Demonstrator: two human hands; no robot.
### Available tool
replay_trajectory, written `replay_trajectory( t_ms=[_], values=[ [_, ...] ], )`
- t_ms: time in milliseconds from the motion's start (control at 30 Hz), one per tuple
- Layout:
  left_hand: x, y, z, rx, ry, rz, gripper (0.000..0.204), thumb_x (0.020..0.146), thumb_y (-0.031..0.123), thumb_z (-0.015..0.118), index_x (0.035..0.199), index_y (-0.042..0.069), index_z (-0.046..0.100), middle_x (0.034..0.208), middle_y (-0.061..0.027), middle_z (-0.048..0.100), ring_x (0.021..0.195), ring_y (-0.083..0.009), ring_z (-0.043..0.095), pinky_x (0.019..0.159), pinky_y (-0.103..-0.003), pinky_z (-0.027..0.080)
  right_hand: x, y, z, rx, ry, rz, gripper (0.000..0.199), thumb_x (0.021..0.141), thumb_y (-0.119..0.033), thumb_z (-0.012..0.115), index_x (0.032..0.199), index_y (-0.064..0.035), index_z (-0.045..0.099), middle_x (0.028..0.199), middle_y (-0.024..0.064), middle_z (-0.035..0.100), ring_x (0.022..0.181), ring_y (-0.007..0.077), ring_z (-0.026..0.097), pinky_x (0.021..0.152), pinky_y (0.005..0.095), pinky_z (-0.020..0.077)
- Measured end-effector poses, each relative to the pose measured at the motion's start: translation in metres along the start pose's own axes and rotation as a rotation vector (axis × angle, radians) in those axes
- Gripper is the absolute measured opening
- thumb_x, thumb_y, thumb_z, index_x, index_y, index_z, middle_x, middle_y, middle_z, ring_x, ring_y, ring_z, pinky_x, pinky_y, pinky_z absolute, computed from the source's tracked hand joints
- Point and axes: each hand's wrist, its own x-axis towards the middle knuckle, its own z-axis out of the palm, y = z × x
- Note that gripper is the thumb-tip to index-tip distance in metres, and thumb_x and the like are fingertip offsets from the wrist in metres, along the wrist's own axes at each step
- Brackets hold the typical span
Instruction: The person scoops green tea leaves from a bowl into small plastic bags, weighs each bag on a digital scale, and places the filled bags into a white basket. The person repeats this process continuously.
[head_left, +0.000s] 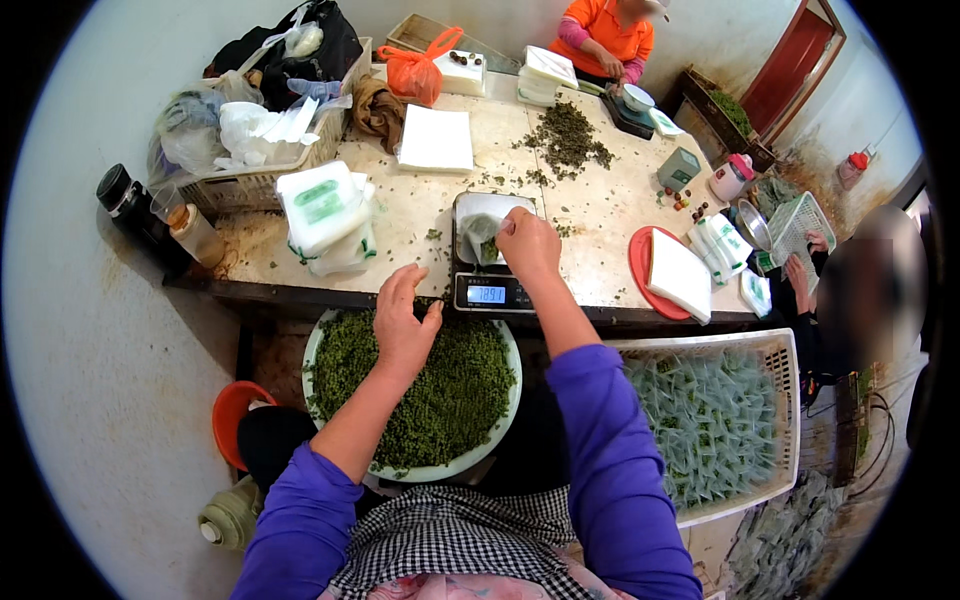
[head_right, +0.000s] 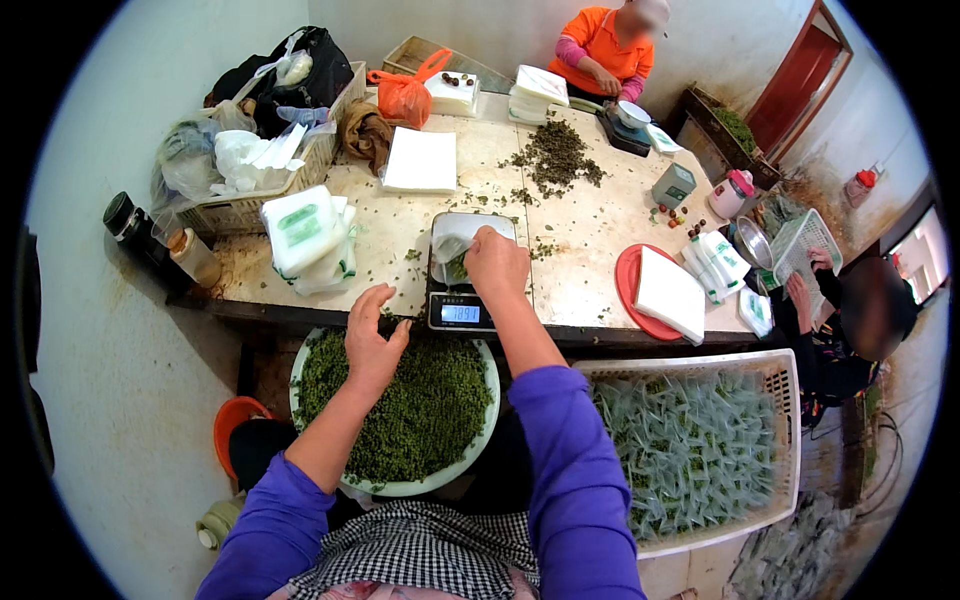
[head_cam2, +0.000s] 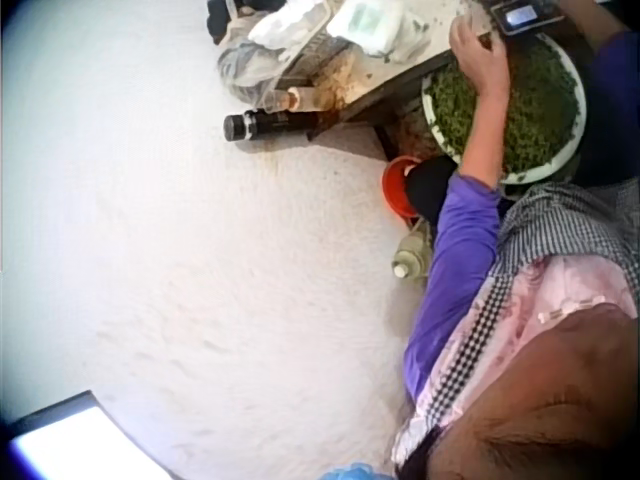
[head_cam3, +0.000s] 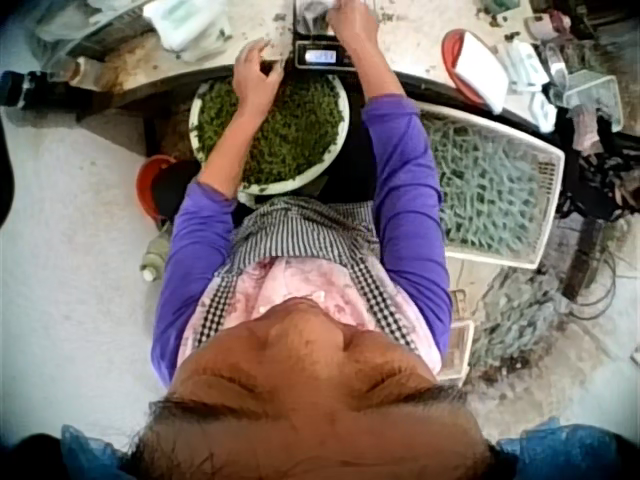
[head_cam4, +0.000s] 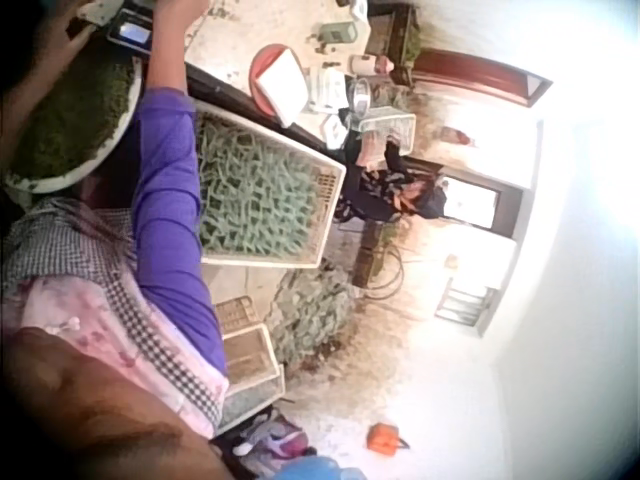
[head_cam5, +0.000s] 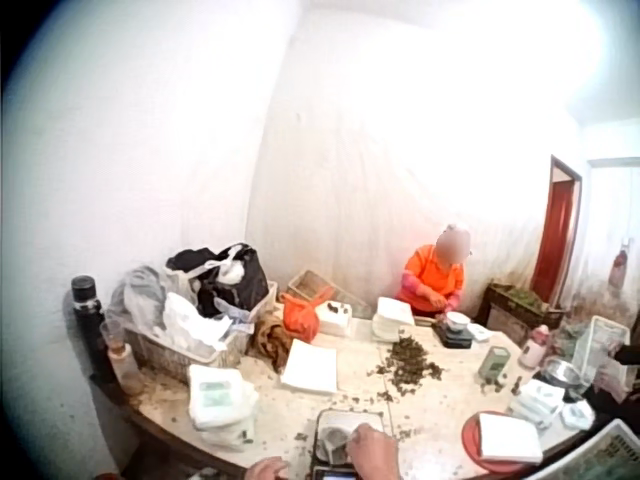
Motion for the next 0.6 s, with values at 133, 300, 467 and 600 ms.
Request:
replay_trajectory(
  t_ms=[133,300,467,600],
  values=[
    [-0.024,0.021,-0.024,0.053,-0.141,0.147,0.081,0.071,0.013,0.081,0.141,0.01,0.041,0.144,-0.0153,0.045,0.136,-0.039,0.038,0.11,-0.046,0.036,-0.056,-0.041,-0.076,-0.055,-0.354,-0.267,0.011,0.082,-0.018,0.058,0.082,-0.0109,0.066,0.079,0.0132,0.069,0.078,0.0349,0.067,0.072,0.0448,0.0526],
    [-0.09,0.023,-0.037,-0.263,-0.4,-0.264,0.062,0.069,0.005,0.078,0.127,0.011,0.055,0.107,-0.0149,0.068,0.094,-0.0313,0.068,0.078,-0.036,0.055,-0.101,-0.046,-0.083,0.39,-0.705,-0.368,0.019,0.086,-0.026,0.064,0.087,-0.0072,0.068,0.078,0.0117,0.068,0.077,0.0309,0.066,0.07,0.0404,0.052],
    [-0.128,0.015,-0.041,-0.536,-0.35,-0.326,0.042,0.075,0.008,0.079,0.112,0.004,0.059,0.099,-0.0073,0.069,0.092,-0.0179,0.067,0.08,-0.032,0.053,-0.087,0.004,-0.007,0.457,-0.05,-0.042,0.024,0.086,-0.029,0.07,0.087,-0.0056,0.067,0.083,0.0102,0.067,0.076,0.0273,0.064,0.067,0.0401,0.0472],
    [-0.128,0.023,-0.05,-0.491,-0.328,-0.346,0.042,0.075,0.007,0.079,0.111,0.004,0.058,0.099,-0.0083,0.068,0.092,-0.0169,0.067,0.08,-0.031,0.052,-0.077,0.007,0.045,-0.025,0.263,-0.206,0.022,0.079,-0.029,0.074,0.084,-0.0115,0.062,0.082,0.0052,0.063,0.076,0.0269,0.062,0.071,0.0398,0.0401]
  ],
)
